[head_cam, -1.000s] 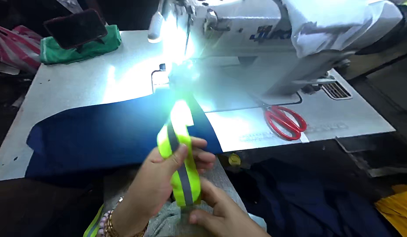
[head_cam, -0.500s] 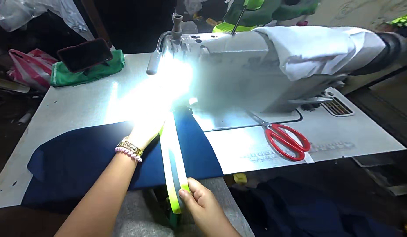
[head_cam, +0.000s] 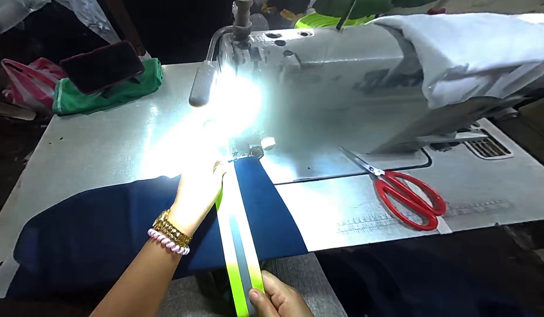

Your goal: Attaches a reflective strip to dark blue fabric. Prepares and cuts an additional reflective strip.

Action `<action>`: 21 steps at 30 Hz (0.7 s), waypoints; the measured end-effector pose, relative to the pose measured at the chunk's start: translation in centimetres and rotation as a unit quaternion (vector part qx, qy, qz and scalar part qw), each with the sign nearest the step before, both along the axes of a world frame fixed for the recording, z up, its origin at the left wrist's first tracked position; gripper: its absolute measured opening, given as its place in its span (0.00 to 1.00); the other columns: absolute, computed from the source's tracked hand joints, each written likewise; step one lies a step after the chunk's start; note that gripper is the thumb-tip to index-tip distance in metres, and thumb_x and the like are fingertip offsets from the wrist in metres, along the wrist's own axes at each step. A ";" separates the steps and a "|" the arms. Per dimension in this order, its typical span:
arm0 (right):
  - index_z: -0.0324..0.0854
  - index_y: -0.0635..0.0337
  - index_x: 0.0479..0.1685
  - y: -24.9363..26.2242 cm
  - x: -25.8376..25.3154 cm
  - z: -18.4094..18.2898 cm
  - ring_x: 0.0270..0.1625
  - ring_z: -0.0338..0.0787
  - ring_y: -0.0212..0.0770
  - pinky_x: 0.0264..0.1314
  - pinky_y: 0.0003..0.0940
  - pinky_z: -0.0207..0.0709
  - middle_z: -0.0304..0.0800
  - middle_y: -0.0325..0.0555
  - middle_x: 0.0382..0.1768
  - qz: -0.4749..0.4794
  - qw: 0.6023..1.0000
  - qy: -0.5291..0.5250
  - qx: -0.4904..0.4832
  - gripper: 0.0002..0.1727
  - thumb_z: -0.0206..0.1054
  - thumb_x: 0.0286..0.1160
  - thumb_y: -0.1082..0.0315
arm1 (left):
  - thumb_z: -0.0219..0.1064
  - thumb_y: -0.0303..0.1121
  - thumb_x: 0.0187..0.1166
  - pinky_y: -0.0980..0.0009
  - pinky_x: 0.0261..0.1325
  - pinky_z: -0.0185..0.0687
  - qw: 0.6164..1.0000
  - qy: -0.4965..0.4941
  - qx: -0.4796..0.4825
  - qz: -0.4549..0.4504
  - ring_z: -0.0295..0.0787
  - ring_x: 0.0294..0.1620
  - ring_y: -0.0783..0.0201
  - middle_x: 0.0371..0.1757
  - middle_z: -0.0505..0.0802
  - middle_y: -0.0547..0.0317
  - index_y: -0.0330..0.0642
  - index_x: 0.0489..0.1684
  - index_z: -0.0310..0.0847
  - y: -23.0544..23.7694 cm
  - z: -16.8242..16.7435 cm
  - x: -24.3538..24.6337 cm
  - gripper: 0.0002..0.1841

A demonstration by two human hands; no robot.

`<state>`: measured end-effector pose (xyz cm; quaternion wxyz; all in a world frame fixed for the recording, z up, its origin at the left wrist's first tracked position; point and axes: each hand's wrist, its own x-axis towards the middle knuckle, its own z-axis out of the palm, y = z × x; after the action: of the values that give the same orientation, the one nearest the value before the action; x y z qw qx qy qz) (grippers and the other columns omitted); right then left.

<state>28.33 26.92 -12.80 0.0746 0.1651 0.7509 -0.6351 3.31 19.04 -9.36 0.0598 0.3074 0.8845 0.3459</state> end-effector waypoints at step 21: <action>0.84 0.77 0.56 13.2 -22.3 4.0 0.64 0.87 0.61 0.71 0.52 0.77 0.89 0.69 0.55 0.037 0.870 0.144 0.471 0.16 0.66 0.79 0.70 | 0.57 0.42 0.86 0.46 0.75 0.75 0.978 0.176 -0.072 -0.088 0.82 0.73 0.49 0.68 0.88 0.53 0.45 0.70 0.85 -1.4 -3.2 1.1 0.21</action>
<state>6.01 40.13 -8.81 -0.0977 0.0594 0.9688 -0.2201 4.42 17.62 -12.56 -0.0448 0.4348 0.8732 0.2154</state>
